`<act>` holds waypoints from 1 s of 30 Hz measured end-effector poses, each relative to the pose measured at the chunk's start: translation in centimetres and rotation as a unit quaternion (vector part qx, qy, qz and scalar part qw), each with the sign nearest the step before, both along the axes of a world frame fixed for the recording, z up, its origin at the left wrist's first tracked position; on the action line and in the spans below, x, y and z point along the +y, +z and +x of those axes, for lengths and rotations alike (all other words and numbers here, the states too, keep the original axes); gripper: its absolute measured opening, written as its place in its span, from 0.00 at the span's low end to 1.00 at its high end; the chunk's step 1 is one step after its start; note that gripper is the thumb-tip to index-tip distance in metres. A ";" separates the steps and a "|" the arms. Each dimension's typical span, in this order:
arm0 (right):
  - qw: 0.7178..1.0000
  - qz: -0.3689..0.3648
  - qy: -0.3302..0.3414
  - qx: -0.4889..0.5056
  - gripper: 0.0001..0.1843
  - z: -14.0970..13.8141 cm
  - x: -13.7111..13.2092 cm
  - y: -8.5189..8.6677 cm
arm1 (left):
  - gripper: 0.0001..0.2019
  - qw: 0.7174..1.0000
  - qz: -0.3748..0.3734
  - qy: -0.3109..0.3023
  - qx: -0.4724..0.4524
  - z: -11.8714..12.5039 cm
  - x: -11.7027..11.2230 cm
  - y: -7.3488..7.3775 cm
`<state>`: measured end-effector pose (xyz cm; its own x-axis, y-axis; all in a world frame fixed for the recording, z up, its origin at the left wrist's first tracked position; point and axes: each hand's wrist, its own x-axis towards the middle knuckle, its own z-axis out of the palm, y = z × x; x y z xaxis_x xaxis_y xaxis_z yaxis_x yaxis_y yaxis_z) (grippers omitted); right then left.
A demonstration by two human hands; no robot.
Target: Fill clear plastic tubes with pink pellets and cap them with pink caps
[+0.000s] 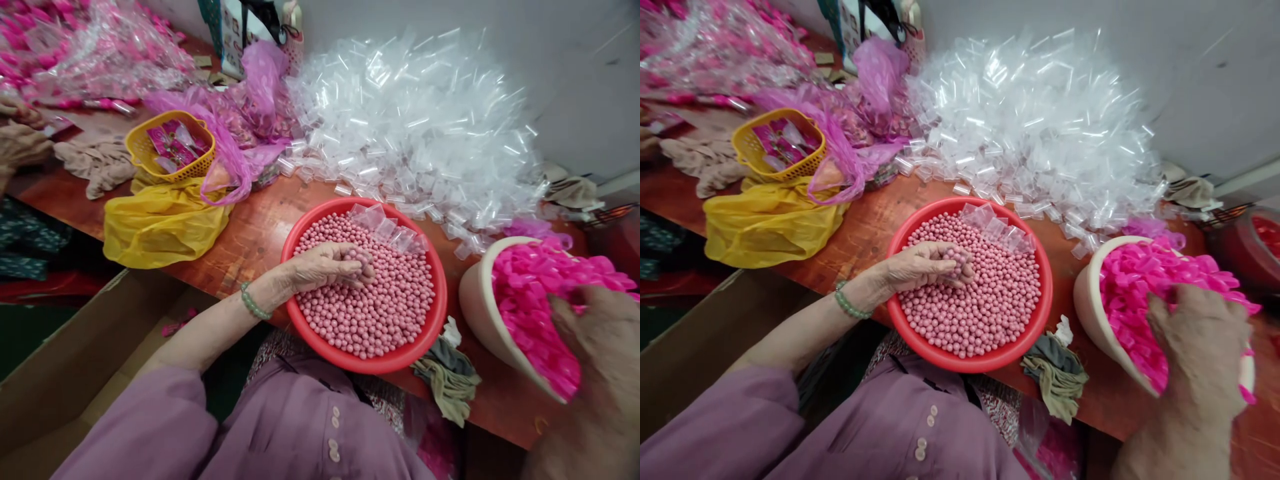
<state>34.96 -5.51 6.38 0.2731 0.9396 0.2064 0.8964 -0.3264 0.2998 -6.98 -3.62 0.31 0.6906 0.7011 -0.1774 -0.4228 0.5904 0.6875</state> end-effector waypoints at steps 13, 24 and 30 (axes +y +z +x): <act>0.636 -0.145 0.310 0.691 0.12 -20.8 3.2 0.1 | 0.20 0.999 0.030 -0.028 -0.027 0.0 -0.1 -0.4; 0.657 -0.200 0.366 0.628 0.15 -20.8 4.9 -0.7 | 0.19 0.998 0.028 -0.045 -0.021 -0.5 0.2 -0.6; 0.647 -0.116 0.282 0.699 0.13 -21.5 4.5 -1.7 | 0.19 0.999 0.018 -0.039 -0.005 -0.6 0.2 -0.1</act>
